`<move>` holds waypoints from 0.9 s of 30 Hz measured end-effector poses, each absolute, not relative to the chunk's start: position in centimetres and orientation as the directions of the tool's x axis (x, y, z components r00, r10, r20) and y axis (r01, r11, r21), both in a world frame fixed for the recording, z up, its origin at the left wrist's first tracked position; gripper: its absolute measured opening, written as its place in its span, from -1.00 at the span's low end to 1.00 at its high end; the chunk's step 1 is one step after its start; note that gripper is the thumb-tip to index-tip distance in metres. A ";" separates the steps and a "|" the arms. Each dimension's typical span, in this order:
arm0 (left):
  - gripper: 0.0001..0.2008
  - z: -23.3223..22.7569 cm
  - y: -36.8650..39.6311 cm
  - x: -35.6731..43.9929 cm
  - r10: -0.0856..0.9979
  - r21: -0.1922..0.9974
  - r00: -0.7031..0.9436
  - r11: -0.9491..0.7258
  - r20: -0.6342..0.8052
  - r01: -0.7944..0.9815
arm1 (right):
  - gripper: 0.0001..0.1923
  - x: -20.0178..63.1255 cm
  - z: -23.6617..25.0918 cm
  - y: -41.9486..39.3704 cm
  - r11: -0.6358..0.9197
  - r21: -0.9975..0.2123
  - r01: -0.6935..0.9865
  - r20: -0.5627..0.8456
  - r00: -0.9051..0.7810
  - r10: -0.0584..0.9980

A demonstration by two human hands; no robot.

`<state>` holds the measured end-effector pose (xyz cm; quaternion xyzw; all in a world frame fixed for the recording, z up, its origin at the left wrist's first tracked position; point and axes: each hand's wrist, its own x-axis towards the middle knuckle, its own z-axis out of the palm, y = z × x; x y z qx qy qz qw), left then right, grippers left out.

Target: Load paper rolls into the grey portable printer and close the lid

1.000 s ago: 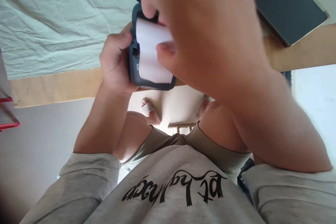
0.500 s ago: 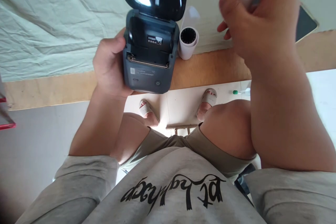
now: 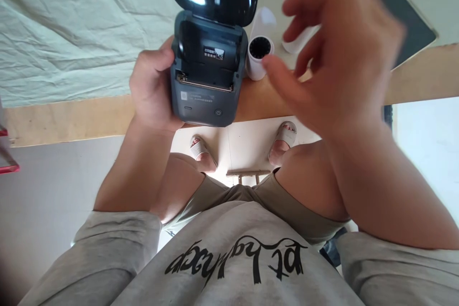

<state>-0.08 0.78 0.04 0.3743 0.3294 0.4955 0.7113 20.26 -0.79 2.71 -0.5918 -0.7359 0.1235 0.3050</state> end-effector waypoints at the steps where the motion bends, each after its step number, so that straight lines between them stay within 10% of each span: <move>1: -0.80 0.1 0.7 -0.1 0.952 0.857 0.290 0.231 -0.101 -0.460 | -0.53 19.8 2.4 -0.8 0.281 -0.514 0.810 0.264 -0.162 0.951; 16: -0.84 0.2 0.4 0.1 0.969 0.820 0.238 0.192 -0.070 -0.539 | -0.85 18.6 0.3 0.1 0.414 -0.411 0.812 0.265 -0.328 0.906; 27: -0.85 0.3 0.3 0.1 0.962 0.833 0.252 0.221 -0.102 -0.507 | -0.45 19.8 0.3 -0.6 0.413 -0.529 0.742 0.203 -0.362 0.910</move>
